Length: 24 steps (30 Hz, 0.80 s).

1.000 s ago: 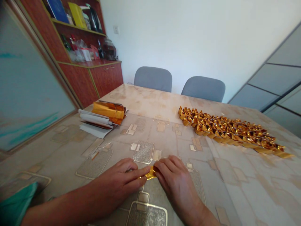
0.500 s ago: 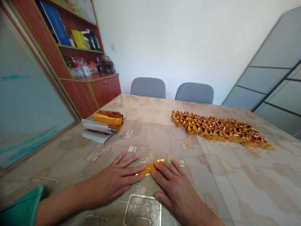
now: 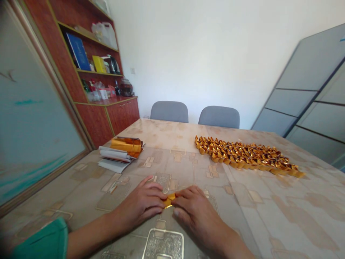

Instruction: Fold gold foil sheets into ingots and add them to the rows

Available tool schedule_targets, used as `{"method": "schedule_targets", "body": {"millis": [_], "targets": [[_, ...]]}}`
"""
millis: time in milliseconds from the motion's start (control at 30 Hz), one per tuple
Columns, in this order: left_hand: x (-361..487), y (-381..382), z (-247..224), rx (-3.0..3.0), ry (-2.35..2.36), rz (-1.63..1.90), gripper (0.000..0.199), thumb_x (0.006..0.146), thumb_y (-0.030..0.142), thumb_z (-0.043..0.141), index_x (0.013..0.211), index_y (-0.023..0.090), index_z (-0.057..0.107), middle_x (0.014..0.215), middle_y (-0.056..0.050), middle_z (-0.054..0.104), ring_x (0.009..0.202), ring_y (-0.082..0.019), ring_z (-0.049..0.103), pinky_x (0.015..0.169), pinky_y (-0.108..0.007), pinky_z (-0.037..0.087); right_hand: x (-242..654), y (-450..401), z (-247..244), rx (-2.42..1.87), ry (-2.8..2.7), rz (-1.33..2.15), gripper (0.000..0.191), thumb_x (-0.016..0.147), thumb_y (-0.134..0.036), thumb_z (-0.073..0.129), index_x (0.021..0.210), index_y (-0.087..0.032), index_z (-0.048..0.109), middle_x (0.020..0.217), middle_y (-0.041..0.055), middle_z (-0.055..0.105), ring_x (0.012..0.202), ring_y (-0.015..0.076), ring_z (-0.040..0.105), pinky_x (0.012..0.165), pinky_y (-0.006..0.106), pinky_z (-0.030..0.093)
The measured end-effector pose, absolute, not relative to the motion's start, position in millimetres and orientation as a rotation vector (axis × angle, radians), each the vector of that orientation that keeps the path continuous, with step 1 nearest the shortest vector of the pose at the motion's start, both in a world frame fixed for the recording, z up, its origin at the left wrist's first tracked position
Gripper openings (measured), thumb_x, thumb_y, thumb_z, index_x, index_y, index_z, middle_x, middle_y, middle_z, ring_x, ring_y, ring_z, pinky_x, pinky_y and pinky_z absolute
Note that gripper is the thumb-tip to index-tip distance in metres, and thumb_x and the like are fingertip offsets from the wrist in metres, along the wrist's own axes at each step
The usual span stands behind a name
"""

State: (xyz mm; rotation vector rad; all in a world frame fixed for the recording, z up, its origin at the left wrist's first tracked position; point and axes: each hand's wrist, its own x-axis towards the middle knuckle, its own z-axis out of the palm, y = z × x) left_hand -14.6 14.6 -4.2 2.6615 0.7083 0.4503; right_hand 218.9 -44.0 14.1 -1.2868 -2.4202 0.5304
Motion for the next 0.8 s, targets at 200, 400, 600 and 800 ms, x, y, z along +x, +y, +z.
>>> {"method": "schedule_targets", "body": {"millis": [200, 400, 600, 800], "targets": [[0, 19, -9, 2.491, 1.056, 0.581, 0.023, 0.079, 0.025, 0.078, 0.098, 0.019, 0.067, 0.101, -0.004, 0.065, 0.099, -0.023, 0.055, 0.087, -0.036, 0.044, 212, -10, -8, -1.410, -2.289, 0.450, 0.014, 0.090, -0.013, 0.062, 0.098, -0.023, 0.067, 0.095, 0.0030, 0.065, 0.094, 0.0220, 0.056, 0.083, 0.035, 0.039], [0, 15, -10, 2.501, 1.057, 0.615, 0.018, 0.083, 0.022, 0.070, 0.101, 0.020, 0.066, 0.102, -0.005, 0.062, 0.099, -0.024, 0.053, 0.087, -0.036, 0.042, 212, -10, -13, -1.338, -2.180, 0.511, 0.017, 0.081, -0.004, 0.061, 0.083, -0.021, 0.061, 0.088, 0.0013, 0.063, 0.089, 0.0207, 0.056, 0.078, 0.033, 0.038], [1, 17, -11, 2.388, 0.997, 0.654, 0.007, 0.084, 0.013, 0.062, 0.080, 0.018, 0.061, 0.082, -0.001, 0.062, 0.083, -0.018, 0.057, 0.073, -0.028, 0.040, 209, -14, -10, -1.324, -2.104, 0.513, 0.016, 0.085, -0.005, 0.061, 0.081, -0.021, 0.060, 0.079, -0.0004, 0.064, 0.080, 0.0196, 0.057, 0.077, 0.033, 0.039], [-1, 14, -7, 2.357, 1.014, 0.719, 0.019, 0.080, 0.019, 0.065, 0.099, 0.018, 0.064, 0.096, -0.005, 0.066, 0.092, -0.022, 0.059, 0.081, -0.033, 0.045, 205, -21, -5, -1.256, -2.044, 0.459, 0.013, 0.087, -0.012, 0.066, 0.078, -0.021, 0.062, 0.079, 0.0001, 0.064, 0.082, 0.0198, 0.057, 0.077, 0.033, 0.040]]}}
